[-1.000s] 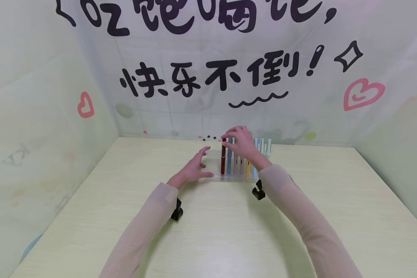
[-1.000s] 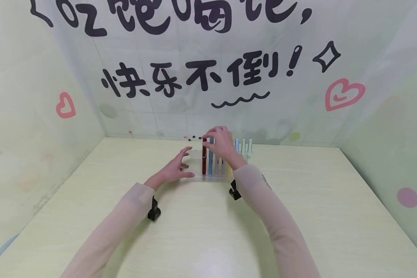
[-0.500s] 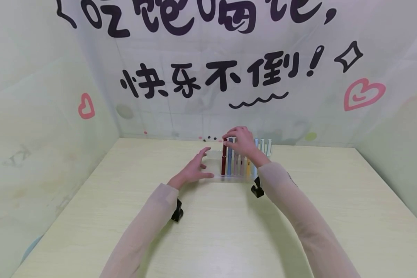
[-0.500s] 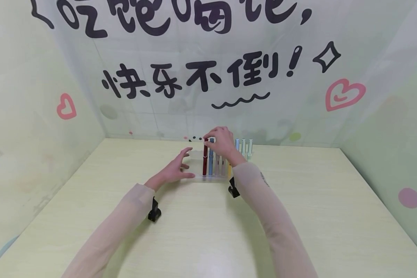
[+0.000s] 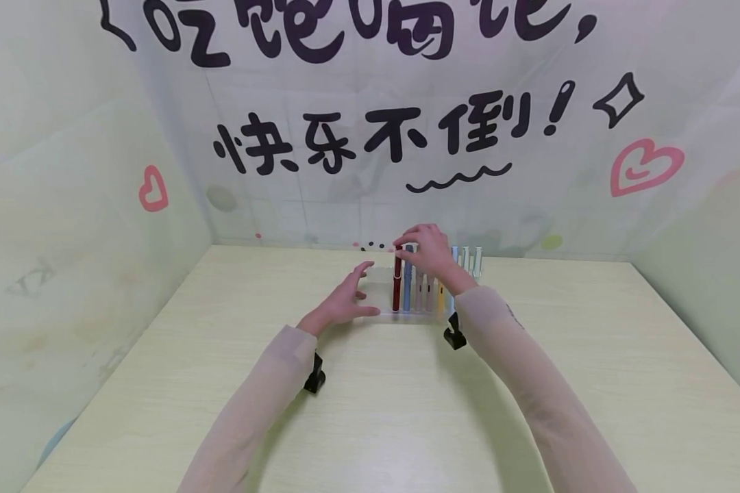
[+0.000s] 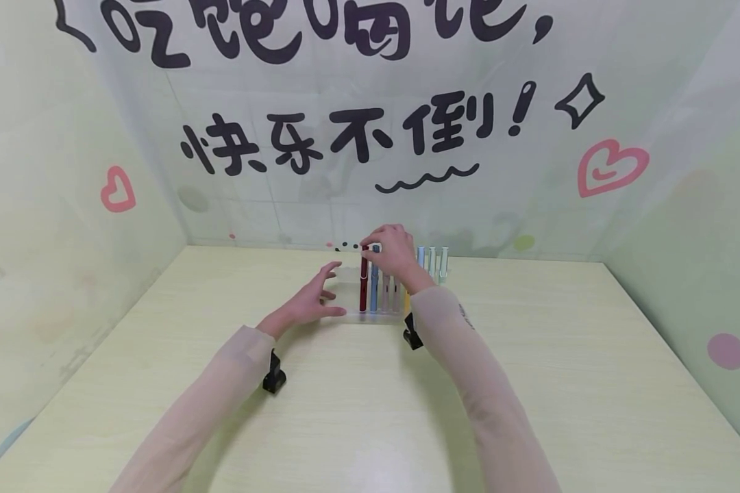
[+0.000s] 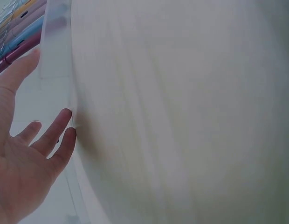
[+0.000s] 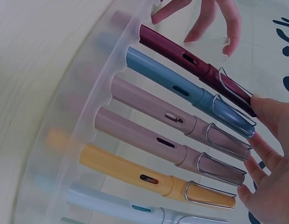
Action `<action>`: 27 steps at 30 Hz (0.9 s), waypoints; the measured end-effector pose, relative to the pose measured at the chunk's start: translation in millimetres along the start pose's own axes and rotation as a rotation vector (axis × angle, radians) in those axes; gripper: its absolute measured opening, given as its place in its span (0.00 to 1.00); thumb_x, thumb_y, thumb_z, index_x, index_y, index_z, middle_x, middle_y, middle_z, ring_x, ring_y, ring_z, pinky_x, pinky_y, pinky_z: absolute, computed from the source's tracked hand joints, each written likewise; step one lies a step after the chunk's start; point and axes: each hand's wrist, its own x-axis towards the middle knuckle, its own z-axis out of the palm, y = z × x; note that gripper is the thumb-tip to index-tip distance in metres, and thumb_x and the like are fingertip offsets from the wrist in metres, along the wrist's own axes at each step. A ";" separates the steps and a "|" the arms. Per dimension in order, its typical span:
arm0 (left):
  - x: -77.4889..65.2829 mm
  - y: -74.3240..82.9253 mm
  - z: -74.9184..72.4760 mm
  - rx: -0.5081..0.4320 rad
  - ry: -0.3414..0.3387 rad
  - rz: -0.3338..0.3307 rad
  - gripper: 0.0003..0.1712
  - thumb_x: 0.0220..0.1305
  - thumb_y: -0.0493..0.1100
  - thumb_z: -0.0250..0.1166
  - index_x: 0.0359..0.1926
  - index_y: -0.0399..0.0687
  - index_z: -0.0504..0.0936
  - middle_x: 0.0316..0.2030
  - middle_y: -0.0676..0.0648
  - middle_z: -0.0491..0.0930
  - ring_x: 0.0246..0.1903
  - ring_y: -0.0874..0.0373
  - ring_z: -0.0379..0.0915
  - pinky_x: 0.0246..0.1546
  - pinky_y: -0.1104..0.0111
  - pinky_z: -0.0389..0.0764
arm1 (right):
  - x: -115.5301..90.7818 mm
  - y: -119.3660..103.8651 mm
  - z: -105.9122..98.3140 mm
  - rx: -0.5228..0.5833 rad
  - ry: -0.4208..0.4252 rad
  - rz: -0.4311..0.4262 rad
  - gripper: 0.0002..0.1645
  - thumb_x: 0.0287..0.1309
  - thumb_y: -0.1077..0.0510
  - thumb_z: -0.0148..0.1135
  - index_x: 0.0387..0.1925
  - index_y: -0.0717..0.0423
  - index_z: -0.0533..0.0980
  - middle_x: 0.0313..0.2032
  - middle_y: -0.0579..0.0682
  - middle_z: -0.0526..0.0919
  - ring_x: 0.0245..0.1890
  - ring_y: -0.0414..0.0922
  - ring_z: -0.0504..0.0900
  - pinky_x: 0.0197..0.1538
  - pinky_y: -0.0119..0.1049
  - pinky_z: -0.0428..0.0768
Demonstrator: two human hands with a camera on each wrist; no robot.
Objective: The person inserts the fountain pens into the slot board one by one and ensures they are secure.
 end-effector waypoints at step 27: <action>1.3 -3.4 1.6 -0.001 0.004 0.009 0.54 0.46 0.41 0.70 0.66 0.59 0.43 0.63 0.38 0.50 0.45 0.47 0.70 0.46 0.58 0.71 | 1.4 -1.6 5.2 0.016 -0.002 0.044 0.16 0.55 0.53 0.58 0.45 0.51 0.78 0.50 0.52 0.71 0.56 0.52 0.57 0.58 0.53 0.49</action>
